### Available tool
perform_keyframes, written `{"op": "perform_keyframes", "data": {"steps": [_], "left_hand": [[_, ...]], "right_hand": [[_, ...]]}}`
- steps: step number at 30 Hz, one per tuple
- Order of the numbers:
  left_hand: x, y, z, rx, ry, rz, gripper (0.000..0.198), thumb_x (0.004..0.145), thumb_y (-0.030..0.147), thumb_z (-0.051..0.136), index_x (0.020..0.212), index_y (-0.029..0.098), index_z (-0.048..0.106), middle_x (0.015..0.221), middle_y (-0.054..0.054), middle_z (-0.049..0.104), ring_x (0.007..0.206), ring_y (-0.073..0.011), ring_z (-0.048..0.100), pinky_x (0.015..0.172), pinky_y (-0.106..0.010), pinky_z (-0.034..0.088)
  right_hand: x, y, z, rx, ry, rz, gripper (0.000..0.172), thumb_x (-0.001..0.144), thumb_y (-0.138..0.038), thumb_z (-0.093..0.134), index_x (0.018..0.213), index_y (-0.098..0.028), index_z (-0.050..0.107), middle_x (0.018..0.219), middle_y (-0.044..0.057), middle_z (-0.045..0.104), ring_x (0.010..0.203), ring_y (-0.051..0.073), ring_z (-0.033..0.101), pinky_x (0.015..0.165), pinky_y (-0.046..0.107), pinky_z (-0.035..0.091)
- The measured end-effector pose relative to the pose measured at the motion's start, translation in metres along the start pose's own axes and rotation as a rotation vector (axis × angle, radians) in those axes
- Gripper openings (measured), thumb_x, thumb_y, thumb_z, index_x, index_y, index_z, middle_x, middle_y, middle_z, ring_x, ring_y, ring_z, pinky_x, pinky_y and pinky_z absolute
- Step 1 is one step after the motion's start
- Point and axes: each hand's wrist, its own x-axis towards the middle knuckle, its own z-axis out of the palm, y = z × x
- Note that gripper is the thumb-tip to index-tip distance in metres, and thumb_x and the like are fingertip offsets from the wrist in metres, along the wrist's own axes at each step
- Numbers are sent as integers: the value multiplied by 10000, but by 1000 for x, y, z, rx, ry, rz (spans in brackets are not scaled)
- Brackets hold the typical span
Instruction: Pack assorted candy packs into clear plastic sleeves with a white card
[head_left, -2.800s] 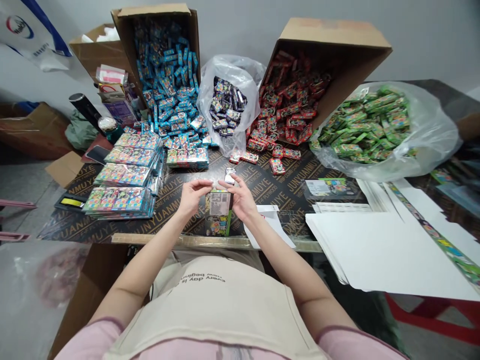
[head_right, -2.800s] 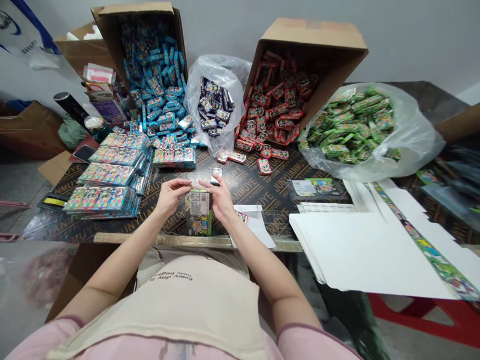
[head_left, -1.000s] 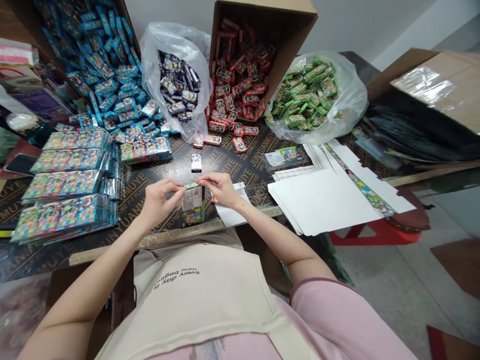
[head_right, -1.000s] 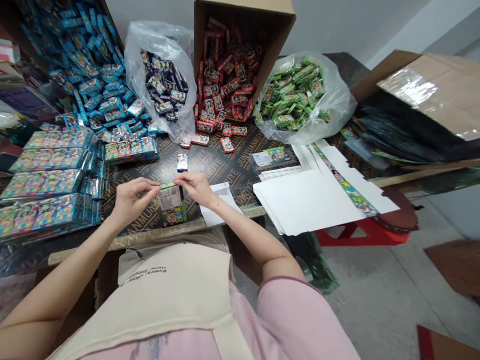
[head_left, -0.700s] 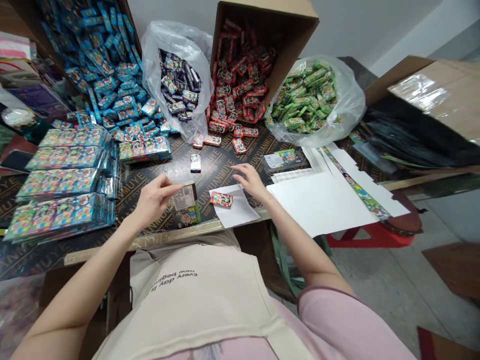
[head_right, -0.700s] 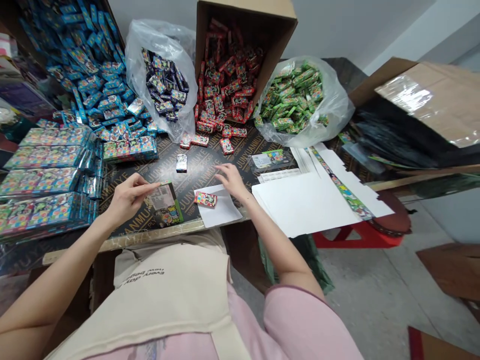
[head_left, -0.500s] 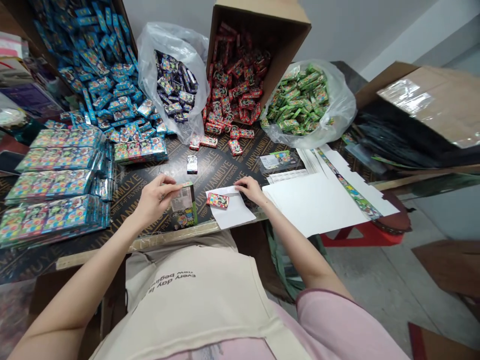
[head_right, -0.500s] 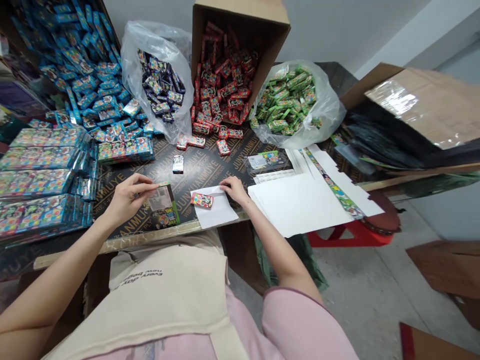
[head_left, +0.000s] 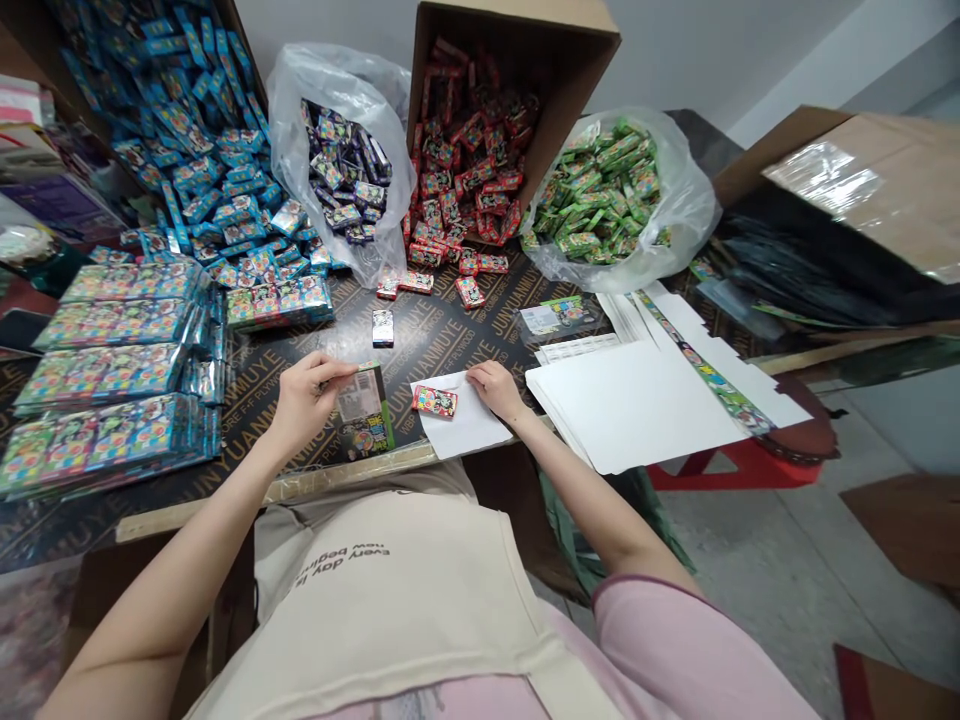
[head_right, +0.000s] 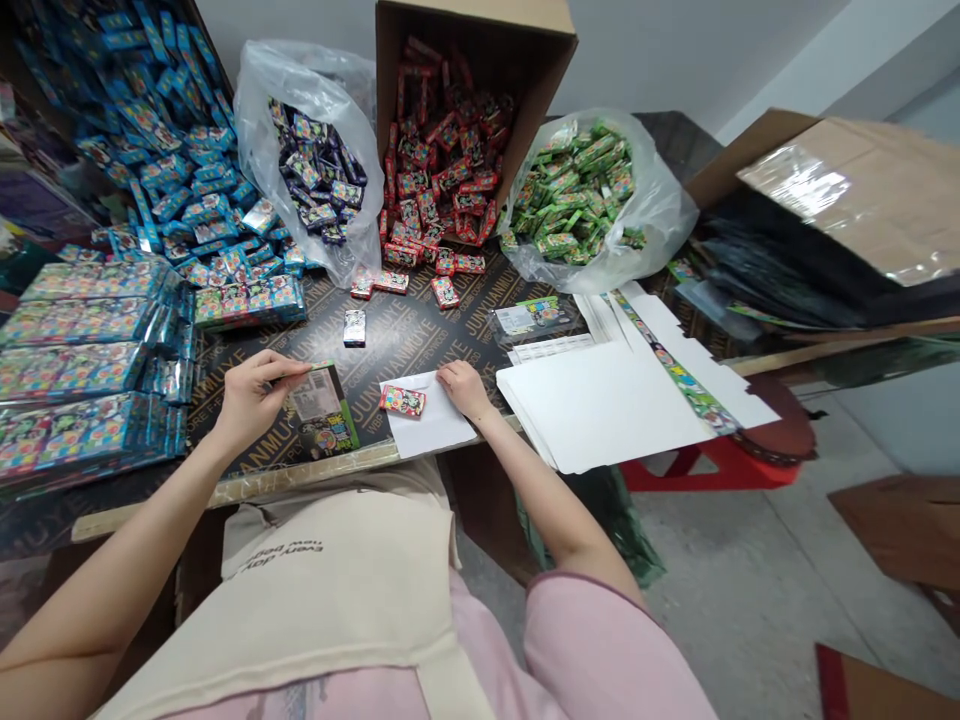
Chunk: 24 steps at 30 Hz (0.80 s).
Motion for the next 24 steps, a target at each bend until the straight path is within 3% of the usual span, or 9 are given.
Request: {"op": "perform_keyframes", "data": {"steps": [3, 7, 9, 12, 14, 17, 20, 24], "left_hand": [[-1, 2, 0, -6, 21, -30, 116, 796, 231, 634, 821, 201, 743, 752, -41, 681, 705, -163, 625, 669, -274, 466], [-1, 1, 3, -54, 45, -67, 52, 763, 226, 672, 726, 198, 696, 751, -47, 701, 719, -181, 642, 702, -297, 483], [-2, 0, 3, -70, 36, -51, 80, 767, 219, 663, 691, 200, 677, 760, -57, 700, 745, -191, 650, 729, -314, 491], [-3, 2, -1, -78, 10, -30, 62, 775, 195, 646, 729, 198, 688, 849, -77, 704, 830, -207, 658, 789, -338, 495], [-5, 3, -3, -77, -3, -24, 86, 789, 172, 625, 767, 198, 704, 902, -83, 701, 871, -209, 656, 811, -343, 492], [-7, 0, -6, -93, 11, -17, 118, 790, 135, 611, 767, 194, 710, 851, -66, 705, 817, -192, 659, 773, -323, 497], [-9, -6, -4, -119, 58, -40, 73, 757, 123, 650, 739, 180, 693, 776, -50, 715, 740, -180, 668, 716, -303, 503], [-10, -8, -2, -128, 89, -20, 55, 754, 132, 658, 720, 170, 677, 768, -54, 724, 731, -179, 677, 693, -292, 507]], "right_hand": [[2, -2, -6, 10, -8, 31, 182, 862, -172, 490, 760, -182, 640, 880, 126, 696, 860, 234, 596, 824, 350, 429], [24, -12, -30, 23, 12, 120, 133, 803, -169, 504, 696, -194, 578, 658, 63, 642, 629, 201, 565, 639, 311, 406], [42, -36, -46, 57, 49, 131, 118, 799, -191, 516, 696, -195, 572, 644, 51, 629, 617, 191, 556, 634, 304, 393], [66, -99, -66, 319, 74, 2, 109, 825, -273, 549, 761, -195, 592, 843, 64, 681, 789, 196, 605, 702, 295, 413], [78, -147, -71, 548, -75, -132, 175, 809, -355, 603, 741, -193, 594, 936, 63, 687, 869, 201, 616, 708, 285, 426], [94, -198, -67, 711, -378, -255, 253, 770, -413, 641, 681, -184, 577, 827, 42, 663, 803, 178, 594, 674, 270, 417], [105, -216, -57, 682, -626, -273, 273, 754, -424, 642, 684, -173, 564, 663, -10, 576, 640, 124, 497, 602, 248, 366], [115, -216, -48, 626, -690, -248, 302, 730, -449, 648, 686, -166, 551, 594, -43, 495, 585, 98, 415, 550, 235, 305]]}}
